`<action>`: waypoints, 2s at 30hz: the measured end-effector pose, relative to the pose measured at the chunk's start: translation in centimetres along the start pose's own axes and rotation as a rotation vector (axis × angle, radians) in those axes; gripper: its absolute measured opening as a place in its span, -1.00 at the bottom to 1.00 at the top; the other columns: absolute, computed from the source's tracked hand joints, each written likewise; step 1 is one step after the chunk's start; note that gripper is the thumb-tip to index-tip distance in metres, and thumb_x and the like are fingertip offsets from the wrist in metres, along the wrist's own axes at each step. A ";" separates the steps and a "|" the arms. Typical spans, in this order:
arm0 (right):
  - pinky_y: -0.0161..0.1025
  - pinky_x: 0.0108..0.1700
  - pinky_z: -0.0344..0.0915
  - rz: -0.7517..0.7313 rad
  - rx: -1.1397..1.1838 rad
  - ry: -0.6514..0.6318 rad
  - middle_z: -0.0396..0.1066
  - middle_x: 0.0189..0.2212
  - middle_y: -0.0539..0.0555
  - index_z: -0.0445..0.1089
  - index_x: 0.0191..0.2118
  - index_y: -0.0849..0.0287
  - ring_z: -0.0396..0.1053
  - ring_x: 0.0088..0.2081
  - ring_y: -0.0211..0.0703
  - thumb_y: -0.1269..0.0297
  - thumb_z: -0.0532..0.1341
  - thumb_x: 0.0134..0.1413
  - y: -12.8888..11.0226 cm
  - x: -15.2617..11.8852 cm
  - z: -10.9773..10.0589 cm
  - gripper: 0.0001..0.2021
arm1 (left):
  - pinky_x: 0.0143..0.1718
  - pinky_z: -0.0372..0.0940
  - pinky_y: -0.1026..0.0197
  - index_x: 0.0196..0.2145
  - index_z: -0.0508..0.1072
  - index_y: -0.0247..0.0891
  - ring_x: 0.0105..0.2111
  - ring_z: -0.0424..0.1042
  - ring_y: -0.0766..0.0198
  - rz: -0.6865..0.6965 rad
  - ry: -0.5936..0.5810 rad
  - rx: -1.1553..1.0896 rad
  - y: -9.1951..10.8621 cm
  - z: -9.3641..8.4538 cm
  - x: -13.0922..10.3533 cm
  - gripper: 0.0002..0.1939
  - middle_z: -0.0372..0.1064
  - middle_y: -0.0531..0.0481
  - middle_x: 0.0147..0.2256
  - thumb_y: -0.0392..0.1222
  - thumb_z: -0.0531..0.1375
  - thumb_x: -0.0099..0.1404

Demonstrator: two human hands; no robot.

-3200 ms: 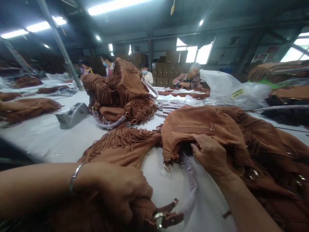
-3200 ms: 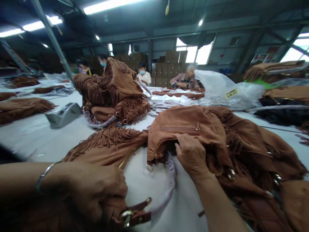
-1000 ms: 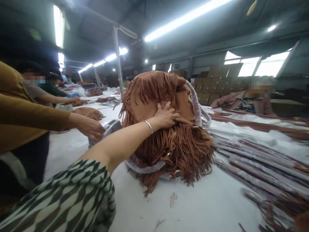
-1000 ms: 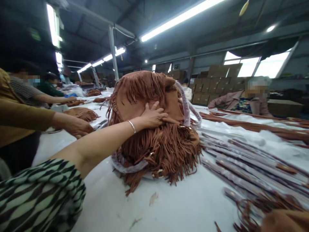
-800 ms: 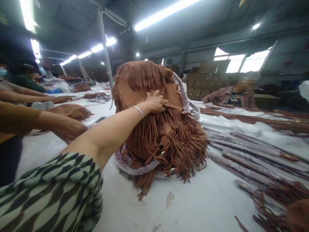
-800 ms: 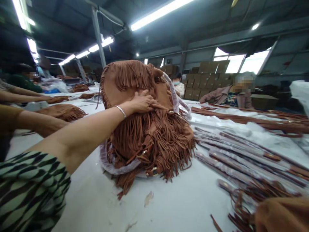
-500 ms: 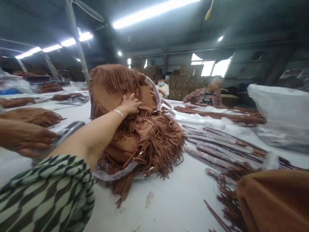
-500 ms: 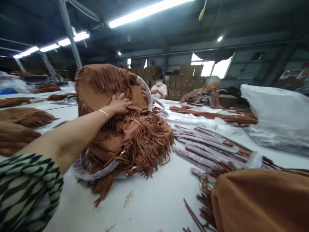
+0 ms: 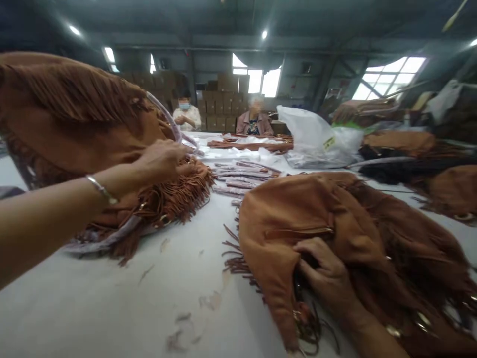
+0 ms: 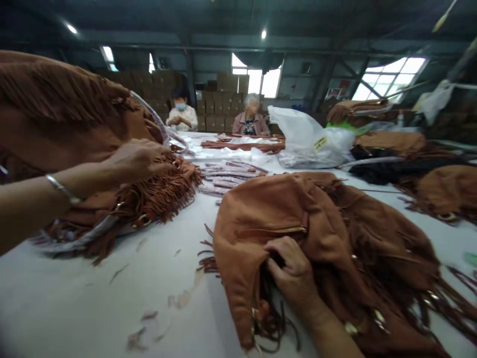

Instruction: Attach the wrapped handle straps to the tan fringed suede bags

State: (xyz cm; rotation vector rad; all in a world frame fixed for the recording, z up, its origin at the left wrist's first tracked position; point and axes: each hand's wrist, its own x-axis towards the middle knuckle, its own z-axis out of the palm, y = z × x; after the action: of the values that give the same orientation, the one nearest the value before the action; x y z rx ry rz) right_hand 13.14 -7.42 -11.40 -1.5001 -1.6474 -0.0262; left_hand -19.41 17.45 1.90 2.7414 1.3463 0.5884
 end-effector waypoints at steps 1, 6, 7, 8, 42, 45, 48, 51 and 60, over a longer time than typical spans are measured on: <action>-0.19 -0.21 0.35 -0.022 0.009 0.000 0.42 -0.38 0.05 0.42 -0.34 0.13 0.40 -0.28 -0.10 0.37 0.19 0.05 -0.2 -0.2 -0.3 -0.94 | 0.25 -0.14 -0.13 0.17 0.23 -0.29 0.22 0.00 -0.08 0.193 -0.063 0.016 3.4 1.2 -1.5 -0.27 0.19 -0.13 0.16 0.23 0.12 0.19; -0.25 -0.21 0.33 -0.037 -0.039 0.032 0.41 -0.40 0.05 0.40 -0.37 0.15 0.39 -0.29 -0.15 0.38 0.13 0.12 -0.7 0.2 -0.1 -0.88 | 0.25 -0.16 -0.18 0.29 0.00 -0.13 0.29 -0.18 -0.16 0.867 -0.078 -0.073 16.8 8.8 -9.6 -0.14 -0.04 -0.13 0.29 0.07 0.25 0.12; -0.27 -0.23 0.33 -0.041 -0.050 0.031 0.41 -0.40 0.05 0.41 -0.37 0.16 0.39 -0.30 -0.17 0.37 0.13 0.13 -0.8 0.3 -0.2 -0.87 | 0.24 -0.11 -0.17 0.26 0.09 -0.17 0.27 -0.09 -0.12 0.825 0.034 -0.126 18.2 10.0 -10.2 -0.27 0.08 -0.16 0.24 -0.04 0.21 0.18; -0.30 -0.24 0.33 -0.048 -0.063 0.025 0.41 -0.42 0.04 0.42 -0.38 0.17 0.39 -0.32 -0.19 0.35 0.13 0.14 -0.8 0.4 -0.4 -0.86 | 0.21 -0.02 -0.13 0.21 0.17 -0.24 0.22 0.05 -0.09 0.791 0.118 -0.198 19.1 10.8 -10.3 -0.36 0.21 -0.21 0.16 -0.10 0.18 0.20; -0.25 -0.21 0.26 -0.221 -0.196 -0.620 0.46 -0.34 -0.04 0.44 -0.34 0.07 0.40 -0.26 -0.18 0.44 0.15 0.08 -6.4 -1.0 -2.4 -0.85 | -0.03 0.24 0.19 0.00 0.38 -0.33 -0.02 0.34 0.09 0.109 -0.377 -0.551 12.2 3.9 -6.8 -0.50 0.35 -0.18 0.01 -0.02 0.22 0.14; -0.09 -0.11 0.27 -0.206 -0.345 -0.214 0.49 -0.24 0.05 0.43 -0.23 0.08 0.41 -0.18 -0.05 0.28 0.10 0.16 -4.0 -0.1 -3.4 -0.84 | -0.20 0.27 0.22 -0.10 0.41 -0.38 -0.18 0.40 0.11 0.067 -0.446 -0.531 10.8 7.0 -3.5 -0.44 0.40 -0.21 -0.08 0.12 0.21 0.09; -0.08 -0.18 0.33 -0.155 -0.415 -0.087 0.50 -0.29 0.05 0.43 -0.27 0.05 0.45 -0.24 -0.02 0.19 0.09 0.14 -2.5 0.5 -4.3 -0.82 | -0.41 0.24 0.24 -0.28 0.44 -0.36 -0.38 0.40 0.17 0.043 -0.545 -0.542 10.2 8.4 -3.5 -0.46 0.46 -0.14 -0.27 0.22 0.23 0.00; -0.20 -0.27 0.39 -0.090 -0.356 -0.154 0.52 -0.34 0.01 0.44 -0.31 0.03 0.48 -0.30 -0.09 0.14 0.10 0.14 -2.2 1.7 -5.2 -0.81 | -0.45 0.21 0.24 -0.26 0.41 -0.34 -0.37 0.40 0.14 -0.059 -0.541 -0.550 9.4 8.2 -6.5 -0.42 0.45 -0.14 -0.28 0.27 0.19 0.01; -0.24 -0.16 0.34 -0.039 -0.560 -0.607 0.51 -0.24 0.10 0.48 -0.26 0.16 0.44 -0.18 -0.11 0.32 0.04 0.22 -2.7 14.9 3.2 -0.74 | -0.21 0.29 0.16 -0.14 0.42 -0.22 -0.18 0.43 0.05 -0.525 -0.272 -0.593 3.3 6.9 -18.5 -0.47 0.46 -0.06 -0.17 0.25 0.08 0.14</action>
State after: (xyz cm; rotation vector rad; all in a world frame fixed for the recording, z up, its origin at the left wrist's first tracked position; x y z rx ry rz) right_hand 10.93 5.40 -3.02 -2.0296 -2.2824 -0.0623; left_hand -24.77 2.15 -9.79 1.8321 1.4433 0.4540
